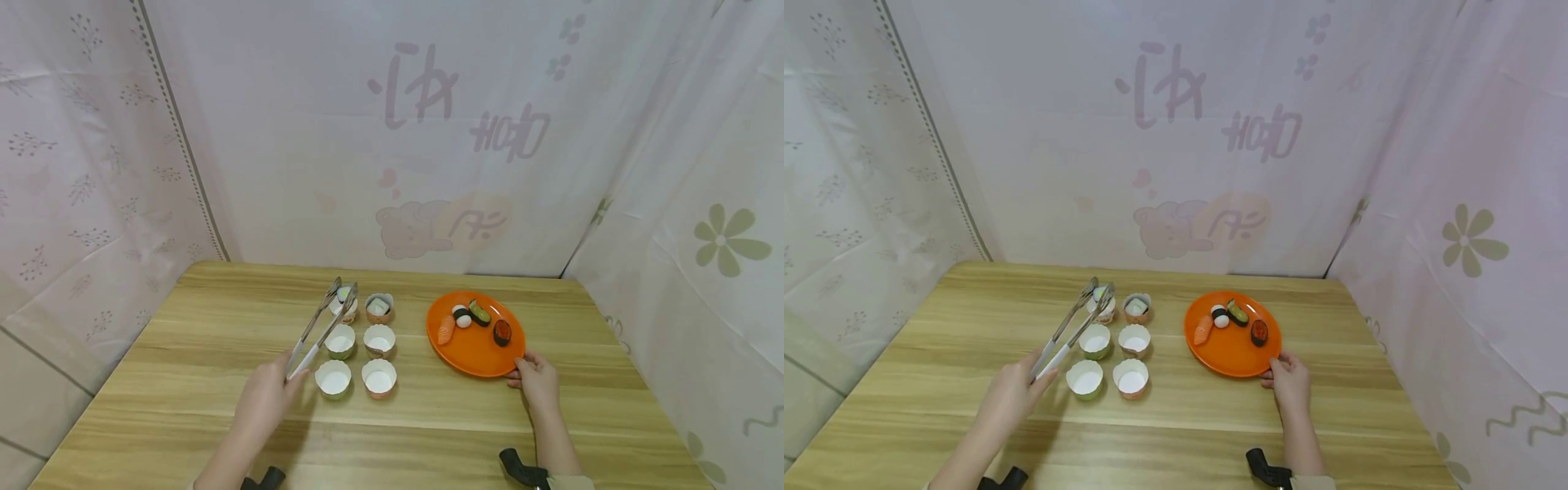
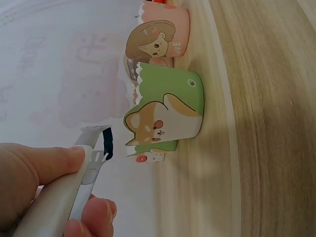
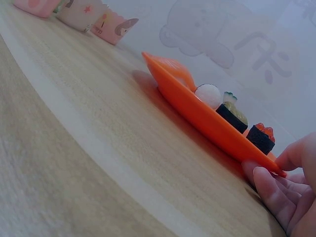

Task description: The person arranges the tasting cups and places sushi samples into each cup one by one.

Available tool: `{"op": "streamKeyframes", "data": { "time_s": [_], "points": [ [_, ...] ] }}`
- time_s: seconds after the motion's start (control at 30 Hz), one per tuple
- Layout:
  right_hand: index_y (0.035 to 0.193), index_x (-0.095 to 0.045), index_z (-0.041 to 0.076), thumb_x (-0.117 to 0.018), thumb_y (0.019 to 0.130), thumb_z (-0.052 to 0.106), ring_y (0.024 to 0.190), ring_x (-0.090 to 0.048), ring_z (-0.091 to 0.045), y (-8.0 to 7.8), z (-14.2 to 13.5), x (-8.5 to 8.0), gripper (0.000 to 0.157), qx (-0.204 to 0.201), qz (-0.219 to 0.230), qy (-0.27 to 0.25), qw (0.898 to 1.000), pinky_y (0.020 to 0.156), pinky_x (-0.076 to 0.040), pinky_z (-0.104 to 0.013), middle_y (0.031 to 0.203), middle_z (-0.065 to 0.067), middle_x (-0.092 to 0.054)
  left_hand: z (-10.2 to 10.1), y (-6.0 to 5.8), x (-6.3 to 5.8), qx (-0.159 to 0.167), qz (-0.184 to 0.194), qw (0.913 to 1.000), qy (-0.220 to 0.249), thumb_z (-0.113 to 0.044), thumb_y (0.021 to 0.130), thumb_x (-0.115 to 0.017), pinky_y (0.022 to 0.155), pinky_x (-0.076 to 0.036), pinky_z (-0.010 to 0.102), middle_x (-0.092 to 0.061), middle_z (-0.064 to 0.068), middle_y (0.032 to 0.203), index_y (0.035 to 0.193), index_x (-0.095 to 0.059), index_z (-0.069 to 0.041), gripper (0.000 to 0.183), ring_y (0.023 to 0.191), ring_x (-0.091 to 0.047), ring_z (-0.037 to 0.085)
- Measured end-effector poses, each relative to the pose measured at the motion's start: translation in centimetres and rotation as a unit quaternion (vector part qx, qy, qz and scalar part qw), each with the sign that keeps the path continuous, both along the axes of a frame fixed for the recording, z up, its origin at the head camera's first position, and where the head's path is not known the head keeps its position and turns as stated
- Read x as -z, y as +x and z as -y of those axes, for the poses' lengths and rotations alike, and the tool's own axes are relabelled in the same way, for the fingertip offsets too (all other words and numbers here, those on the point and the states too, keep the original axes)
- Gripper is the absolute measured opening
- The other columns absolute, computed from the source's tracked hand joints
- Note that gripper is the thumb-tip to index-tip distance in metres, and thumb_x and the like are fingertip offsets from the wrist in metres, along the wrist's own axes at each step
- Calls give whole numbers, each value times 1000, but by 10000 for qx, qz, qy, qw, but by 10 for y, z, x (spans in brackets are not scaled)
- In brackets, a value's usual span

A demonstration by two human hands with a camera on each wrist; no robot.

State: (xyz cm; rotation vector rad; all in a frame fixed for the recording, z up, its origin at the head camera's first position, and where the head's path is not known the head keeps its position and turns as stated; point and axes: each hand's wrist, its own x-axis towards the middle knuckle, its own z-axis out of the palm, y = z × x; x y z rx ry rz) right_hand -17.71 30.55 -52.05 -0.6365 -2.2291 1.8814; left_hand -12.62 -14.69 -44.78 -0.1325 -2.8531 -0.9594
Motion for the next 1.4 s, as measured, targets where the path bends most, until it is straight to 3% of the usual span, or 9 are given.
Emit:
{"op": "streamKeyframes", "data": {
  "time_s": [0.53, 1.4],
  "points": [
    [130, -32, -12, -45, 93, 11, 63, -60, -12, 3, 0, 3, 46, -41, -171, 132, 9998, 56, -51, -27, 101, -24, -55, 5, -3, 7, -117, 235, 9996, -37, -23, 85, -62, 31, -29, 20, -46, 1, 55, 121, -49, 9, 50, 37, -34, 8],
    [130, -34, -10, -46, 93, 12, 64, -61, -12, 2, 0, 2, 45, -41, -134, 119, 9998, 56, -52, -27, 99, -22, -56, 6, -7, 10, -53, 212, 9995, -229, -22, 84, -63, 32, -29, 20, -47, 0, 55, 118, -52, 8, 47, 36, -35, 8]
  ]
}}
